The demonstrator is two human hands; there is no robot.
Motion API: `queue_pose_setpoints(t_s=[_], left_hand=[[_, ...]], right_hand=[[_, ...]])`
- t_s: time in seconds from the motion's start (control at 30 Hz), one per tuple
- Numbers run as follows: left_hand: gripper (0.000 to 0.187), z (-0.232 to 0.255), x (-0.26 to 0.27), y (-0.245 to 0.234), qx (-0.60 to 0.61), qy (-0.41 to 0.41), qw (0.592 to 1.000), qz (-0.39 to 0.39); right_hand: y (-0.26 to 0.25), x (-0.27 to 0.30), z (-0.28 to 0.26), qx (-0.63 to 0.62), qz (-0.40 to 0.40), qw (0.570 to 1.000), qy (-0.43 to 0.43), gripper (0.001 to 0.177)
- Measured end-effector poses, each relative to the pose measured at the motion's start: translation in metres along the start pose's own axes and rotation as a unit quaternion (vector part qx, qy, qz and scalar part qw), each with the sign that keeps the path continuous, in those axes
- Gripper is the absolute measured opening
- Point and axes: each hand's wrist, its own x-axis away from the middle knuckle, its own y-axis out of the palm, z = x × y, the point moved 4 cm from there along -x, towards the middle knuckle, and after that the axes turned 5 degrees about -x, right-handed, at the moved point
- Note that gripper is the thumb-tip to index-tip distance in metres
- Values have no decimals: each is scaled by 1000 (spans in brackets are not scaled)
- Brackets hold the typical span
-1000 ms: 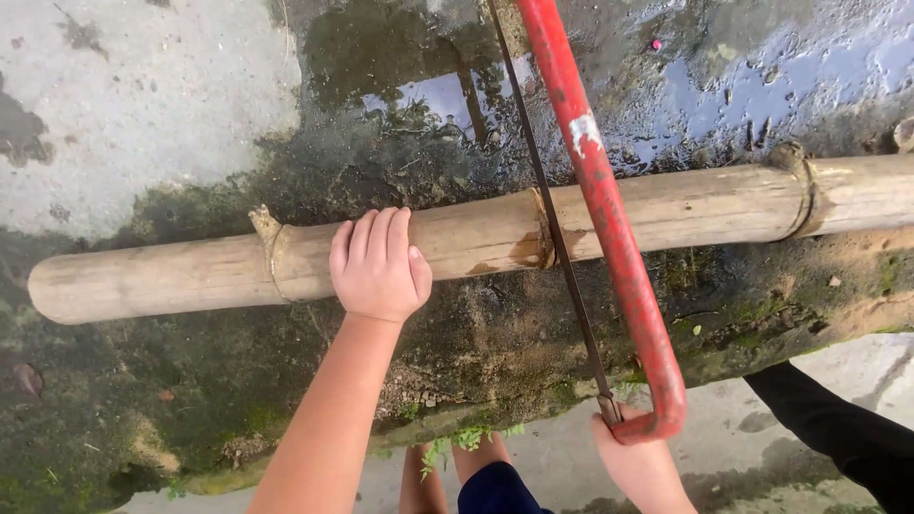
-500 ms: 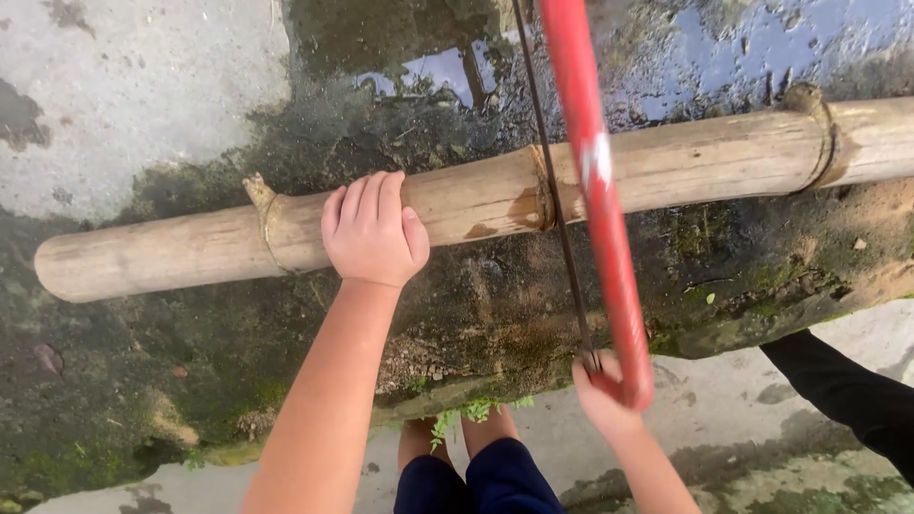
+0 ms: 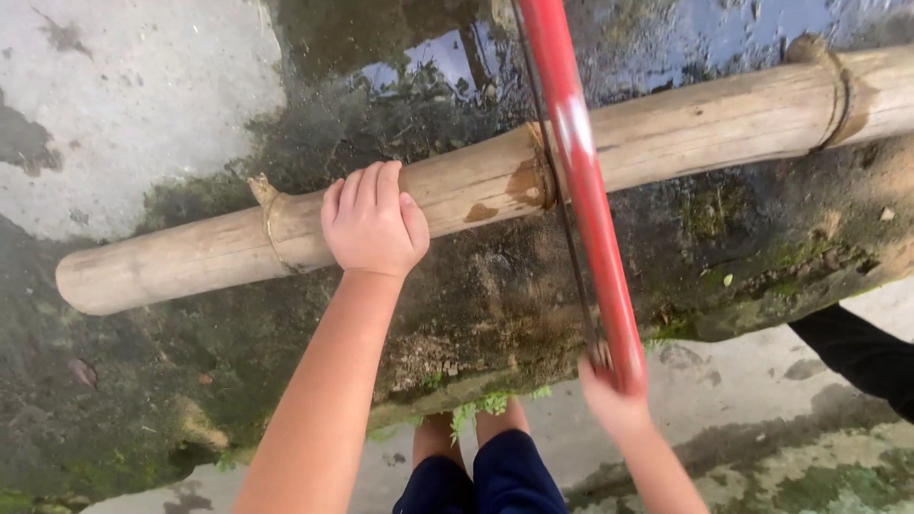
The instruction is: Using a manual hacksaw to cut through a thick bamboo pole.
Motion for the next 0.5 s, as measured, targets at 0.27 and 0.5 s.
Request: queue_pose_setpoints(t_s=[0.27,0.5], left_hand=[[26,1,-27,-17,46,-27,994,-94],[29,-2,-2,13,10,-18,1000,-17]], right_hand=[[-23,-2,-44,285,-23,950,123,11],[26,-7,-89,173,13,984,-47,14]])
